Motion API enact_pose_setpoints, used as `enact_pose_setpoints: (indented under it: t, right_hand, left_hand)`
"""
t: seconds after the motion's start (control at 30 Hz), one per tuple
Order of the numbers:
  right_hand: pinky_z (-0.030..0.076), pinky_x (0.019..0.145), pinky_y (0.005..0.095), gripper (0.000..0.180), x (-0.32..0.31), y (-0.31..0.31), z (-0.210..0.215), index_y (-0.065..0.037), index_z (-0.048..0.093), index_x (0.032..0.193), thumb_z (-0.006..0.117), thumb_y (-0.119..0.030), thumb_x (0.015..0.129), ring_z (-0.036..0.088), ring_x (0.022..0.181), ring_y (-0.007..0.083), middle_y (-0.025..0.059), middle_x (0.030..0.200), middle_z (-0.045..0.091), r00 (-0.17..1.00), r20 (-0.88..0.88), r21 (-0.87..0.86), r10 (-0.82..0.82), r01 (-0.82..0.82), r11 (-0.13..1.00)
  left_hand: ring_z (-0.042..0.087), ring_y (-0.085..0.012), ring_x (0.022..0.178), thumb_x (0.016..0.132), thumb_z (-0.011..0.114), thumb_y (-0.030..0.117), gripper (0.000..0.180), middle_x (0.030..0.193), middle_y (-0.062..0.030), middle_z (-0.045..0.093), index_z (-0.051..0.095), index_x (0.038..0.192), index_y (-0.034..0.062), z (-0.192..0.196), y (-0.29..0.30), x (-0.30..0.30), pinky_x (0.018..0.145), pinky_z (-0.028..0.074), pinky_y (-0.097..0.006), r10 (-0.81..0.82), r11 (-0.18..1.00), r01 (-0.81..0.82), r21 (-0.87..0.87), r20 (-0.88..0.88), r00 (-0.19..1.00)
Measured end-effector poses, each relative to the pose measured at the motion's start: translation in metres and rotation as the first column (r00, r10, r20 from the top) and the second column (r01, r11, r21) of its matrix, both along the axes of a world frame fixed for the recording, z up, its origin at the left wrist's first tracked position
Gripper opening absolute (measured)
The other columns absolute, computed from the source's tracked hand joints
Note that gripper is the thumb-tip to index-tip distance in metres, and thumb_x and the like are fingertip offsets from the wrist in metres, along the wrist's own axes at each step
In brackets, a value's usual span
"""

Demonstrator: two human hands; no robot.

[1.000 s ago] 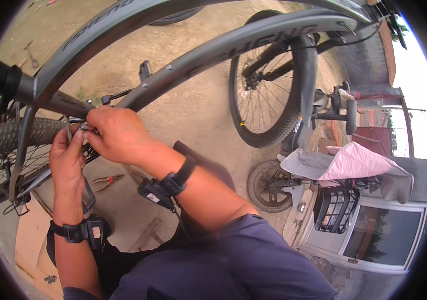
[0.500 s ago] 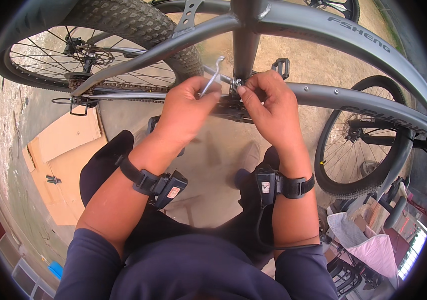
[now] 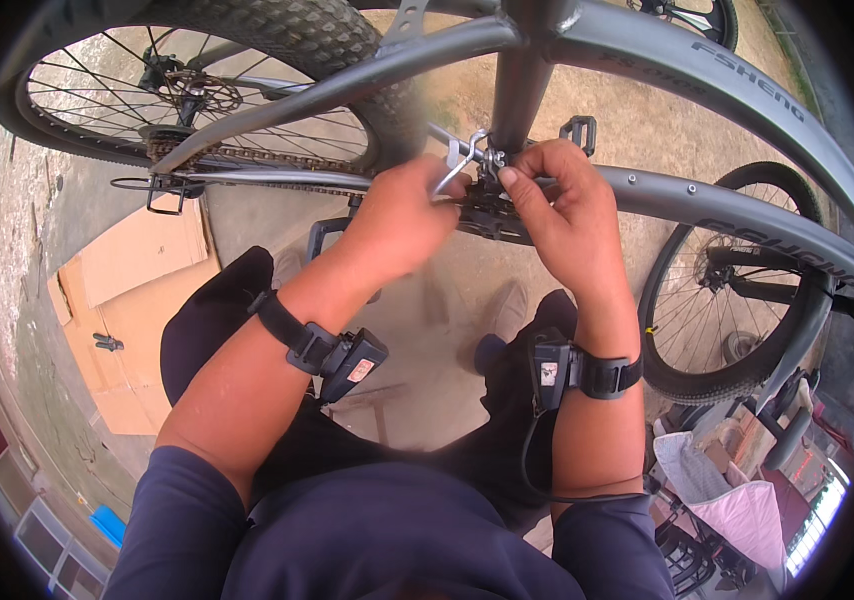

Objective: The person uses a wrench to tighten a bolt on a bicycle frame while crouching on the ground.

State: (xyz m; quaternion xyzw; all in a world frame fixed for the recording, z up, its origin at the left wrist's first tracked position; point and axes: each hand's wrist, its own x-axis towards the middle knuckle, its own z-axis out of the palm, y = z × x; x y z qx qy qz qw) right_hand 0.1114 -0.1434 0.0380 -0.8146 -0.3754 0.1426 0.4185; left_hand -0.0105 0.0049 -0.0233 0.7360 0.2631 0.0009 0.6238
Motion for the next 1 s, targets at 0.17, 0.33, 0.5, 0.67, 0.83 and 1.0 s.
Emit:
enact_pose_setpoints:
  t: [0.17,0.33,0.5,0.67,0.83,1.0]
  right_hand:
    - [0.046,0.064,0.0332,0.012,0.000,0.003,-0.003,0.000,0.063,0.084,0.070,-0.011,0.085,0.058,0.073,0.0227,0.0102,0.081,0.060,1.000,0.005,0.059,-0.021,0.021,0.998]
    - [0.046,0.066,0.0313,0.013,-0.001,0.003,0.000,-0.001,0.062,0.086,0.070,-0.011,0.087,0.058,0.077,0.0200,0.0084,0.083,0.060,1.000,-0.017,0.032,-0.014,0.015,0.999]
    - [0.045,0.068,0.0271,0.014,-0.001,0.002,0.000,-0.001,0.062,0.090,0.072,-0.010,0.091,0.055,0.078,0.0129,0.0041,0.086,0.059,1.000,-0.024,-0.010,0.005,-0.005,1.000]
    - [0.045,0.067,0.0250,0.014,-0.002,0.001,-0.001,0.000,0.061,0.088,0.071,-0.009,0.092,0.053,0.074,0.0098,0.0027,0.084,0.058,0.999,-0.049,-0.004,-0.010,0.010,1.000]
    - [0.044,0.066,0.0241,0.014,-0.003,0.001,-0.001,0.000,0.061,0.088,0.071,-0.009,0.092,0.053,0.072,0.0080,0.0018,0.082,0.056,0.999,-0.048,-0.008,-0.019,0.018,1.000]
    - [0.044,0.064,0.0241,0.015,-0.004,0.003,0.001,0.000,0.061,0.088,0.071,-0.010,0.092,0.053,0.070,0.0074,0.0018,0.081,0.057,0.998,-0.060,-0.040,-0.033,0.030,0.999]
  left_hand:
    - [0.058,-0.0078,0.088,0.086,0.063,0.002,0.020,0.098,-0.0031,0.068,0.066,0.105,0.0001,-0.002,0.002,0.001,0.078,0.047,-0.026,-0.013,0.999,0.013,-0.037,0.007,1.000]
    - [0.068,-0.0280,0.078,0.081,0.061,0.005,0.026,0.089,-0.0201,0.070,0.068,0.106,0.0001,-0.006,0.000,0.000,0.068,0.052,-0.039,0.043,0.998,-0.041,-0.045,0.050,0.998]
    - [0.065,-0.0241,0.081,0.082,0.060,0.003,0.023,0.091,-0.0160,0.069,0.067,0.104,-0.0005,-0.003,0.001,0.000,0.072,0.051,-0.036,0.034,0.999,-0.034,-0.004,-0.002,0.999]
    - [0.058,-0.0092,0.084,0.084,0.060,0.000,0.017,0.092,-0.0057,0.068,0.063,0.101,-0.0016,-0.004,0.002,0.000,0.076,0.048,-0.027,0.039,0.997,-0.038,0.067,-0.004,0.999]
    - [0.061,-0.0140,0.080,0.084,0.060,0.001,0.019,0.091,-0.0091,0.069,0.064,0.102,-0.0014,0.002,0.003,-0.002,0.074,0.049,-0.031,0.042,0.993,-0.041,0.111,-0.010,0.999]
    - [0.067,-0.0347,0.084,0.083,0.063,0.003,0.019,0.094,-0.0181,0.069,0.063,0.102,0.0030,0.013,0.003,-0.005,0.075,0.052,-0.042,0.024,0.891,-0.006,0.455,-0.033,0.999]
